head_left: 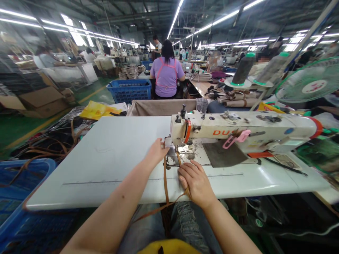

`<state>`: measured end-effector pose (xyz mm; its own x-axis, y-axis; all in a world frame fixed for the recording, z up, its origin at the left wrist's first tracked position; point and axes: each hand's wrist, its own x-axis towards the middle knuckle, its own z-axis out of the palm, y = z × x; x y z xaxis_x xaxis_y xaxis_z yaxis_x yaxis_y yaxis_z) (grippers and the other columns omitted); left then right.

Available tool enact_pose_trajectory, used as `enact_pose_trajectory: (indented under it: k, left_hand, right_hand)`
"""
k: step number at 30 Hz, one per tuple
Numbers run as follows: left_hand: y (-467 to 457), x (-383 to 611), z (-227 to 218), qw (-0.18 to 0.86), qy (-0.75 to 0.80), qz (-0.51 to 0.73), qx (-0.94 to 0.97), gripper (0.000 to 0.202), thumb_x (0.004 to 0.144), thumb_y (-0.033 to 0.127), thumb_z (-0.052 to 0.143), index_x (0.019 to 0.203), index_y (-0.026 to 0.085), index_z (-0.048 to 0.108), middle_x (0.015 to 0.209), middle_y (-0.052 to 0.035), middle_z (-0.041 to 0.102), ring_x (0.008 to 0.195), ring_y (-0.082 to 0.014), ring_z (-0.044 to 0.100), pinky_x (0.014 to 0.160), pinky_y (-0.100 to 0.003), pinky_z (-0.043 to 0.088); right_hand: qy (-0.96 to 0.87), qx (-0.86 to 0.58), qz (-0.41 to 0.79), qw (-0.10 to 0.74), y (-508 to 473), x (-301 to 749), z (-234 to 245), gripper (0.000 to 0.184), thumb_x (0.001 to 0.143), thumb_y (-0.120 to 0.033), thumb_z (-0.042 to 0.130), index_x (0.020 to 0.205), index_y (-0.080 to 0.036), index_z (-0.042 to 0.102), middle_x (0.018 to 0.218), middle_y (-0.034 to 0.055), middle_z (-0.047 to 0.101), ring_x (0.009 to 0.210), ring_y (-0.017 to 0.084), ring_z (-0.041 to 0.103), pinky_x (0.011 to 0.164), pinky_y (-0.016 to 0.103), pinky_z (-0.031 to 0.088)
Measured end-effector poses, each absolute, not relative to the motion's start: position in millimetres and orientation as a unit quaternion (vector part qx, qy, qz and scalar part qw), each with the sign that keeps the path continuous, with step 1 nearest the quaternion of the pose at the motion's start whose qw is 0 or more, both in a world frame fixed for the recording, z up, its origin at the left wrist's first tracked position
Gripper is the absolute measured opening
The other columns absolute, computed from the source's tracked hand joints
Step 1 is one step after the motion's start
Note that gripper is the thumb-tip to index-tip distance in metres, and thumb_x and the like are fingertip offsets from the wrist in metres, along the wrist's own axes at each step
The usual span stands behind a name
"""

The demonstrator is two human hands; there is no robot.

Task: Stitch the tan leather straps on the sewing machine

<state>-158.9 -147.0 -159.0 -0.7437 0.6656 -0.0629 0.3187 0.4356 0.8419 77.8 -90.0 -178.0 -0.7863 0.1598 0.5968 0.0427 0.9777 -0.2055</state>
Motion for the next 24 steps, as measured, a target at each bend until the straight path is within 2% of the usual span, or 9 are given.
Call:
enact_pose_trajectory:
  k: [2, 5, 7, 9, 12, 14, 18, 21, 24]
  left_hand:
    - [-144, -163, -157, 0.197, 0.831, 0.431, 0.292, 0.058, 0.086, 0.016, 0.075, 0.139, 0.008, 0.054, 0.124, -0.0213, 0.077, 0.106, -0.0290, 0.075, 0.094, -0.037, 0.053]
    - [-147, -166, -151, 0.207, 0.826, 0.441, 0.283, 0.041, 0.083, 0.014, 0.072, 0.123, 0.012, 0.064, 0.101, -0.0136, 0.081, 0.095, -0.0269, 0.074, 0.092, -0.037, 0.053]
    - [-155, -161, -145, 0.226, 0.807, 0.465, 0.287, 0.026, 0.084, 0.019, 0.070, 0.110, 0.016, 0.068, 0.096, -0.0104, 0.081, 0.093, -0.0252, 0.074, 0.090, -0.036, 0.054]
    - [-168, -149, -141, 0.259, 0.774, 0.493, 0.302, 0.020, 0.087, 0.027, 0.065, 0.103, 0.016, 0.069, 0.097, -0.0102, 0.080, 0.093, -0.0241, 0.074, 0.087, -0.034, 0.056]
    - [-196, -127, -144, 0.321, 0.723, 0.518, 0.326, 0.037, 0.086, 0.045, 0.067, 0.104, 0.013, 0.071, 0.098, -0.0117, 0.079, 0.092, -0.0247, 0.073, 0.084, -0.034, 0.059]
    - [-215, -121, -154, 0.374, 0.692, 0.550, 0.281, 0.048, 0.076, 0.055, 0.081, 0.101, 0.015, 0.075, 0.096, -0.0084, 0.079, 0.092, -0.0233, 0.072, 0.082, -0.030, 0.060]
    - [-237, -120, -176, 0.437, 0.683, 0.544, 0.214, 0.053, 0.058, 0.051, 0.098, 0.098, 0.022, 0.079, 0.095, -0.0038, 0.081, 0.096, -0.0245, 0.073, 0.080, -0.027, 0.065]
    - [-246, -114, -176, 0.494, 0.660, 0.528, 0.206, 0.048, 0.053, 0.041, 0.101, 0.092, 0.024, 0.080, 0.094, -0.0054, 0.082, 0.096, -0.0334, 0.077, 0.079, -0.039, 0.070]
    - [-247, -106, -167, 0.541, 0.629, 0.535, 0.159, 0.054, 0.056, 0.038, 0.100, 0.104, 0.024, 0.079, 0.102, -0.0076, 0.084, 0.099, -0.0365, 0.079, 0.083, -0.043, 0.071]
  right_hand:
    - [-0.939, -0.052, 0.091, 0.327, -90, 78, -177, 0.025, 0.108, -0.027, 0.051, 0.119, -0.018, 0.071, 0.119, 0.0091, 0.077, 0.117, 0.026, 0.067, 0.119, 0.053, 0.043]
    - [-0.937, -0.049, 0.100, 0.331, -90, 78, -178, 0.026, 0.108, -0.028, 0.050, 0.119, -0.019, 0.071, 0.118, 0.0092, 0.077, 0.116, 0.026, 0.067, 0.118, 0.053, 0.044]
    - [-0.936, -0.049, 0.105, 0.333, -89, 77, -178, 0.026, 0.108, -0.027, 0.050, 0.119, -0.019, 0.071, 0.118, 0.0096, 0.077, 0.116, 0.026, 0.067, 0.118, 0.053, 0.043]
    - [-0.935, -0.054, 0.105, 0.335, -90, 78, -180, 0.025, 0.108, -0.027, 0.050, 0.119, -0.020, 0.071, 0.118, 0.0097, 0.077, 0.116, 0.025, 0.067, 0.119, 0.052, 0.043]
    - [-0.937, -0.060, 0.086, 0.334, -94, 81, -183, 0.024, 0.108, -0.030, 0.051, 0.117, -0.019, 0.070, 0.114, 0.0086, 0.077, 0.117, 0.024, 0.066, 0.120, 0.049, 0.042]
    - [-0.939, -0.058, 0.066, 0.331, -95, 81, -187, 0.024, 0.107, -0.035, 0.053, 0.112, -0.018, 0.070, 0.110, 0.0078, 0.077, 0.113, 0.023, 0.067, 0.120, 0.046, 0.041]
    - [-0.947, -0.064, 0.022, 0.315, -88, 80, -194, 0.029, 0.107, -0.044, 0.055, 0.105, -0.019, 0.069, 0.103, 0.0061, 0.077, 0.110, 0.021, 0.067, 0.120, 0.042, 0.039]
    - [-0.949, -0.066, 0.008, 0.307, -87, 81, -193, 0.033, 0.107, -0.049, 0.055, 0.100, -0.021, 0.068, 0.099, 0.0046, 0.077, 0.107, 0.019, 0.068, 0.117, 0.038, 0.040]
    - [-0.948, -0.060, 0.005, 0.312, -88, 81, -191, 0.038, 0.107, -0.055, 0.054, 0.096, -0.021, 0.068, 0.098, 0.0032, 0.076, 0.106, 0.018, 0.067, 0.116, 0.036, 0.040]
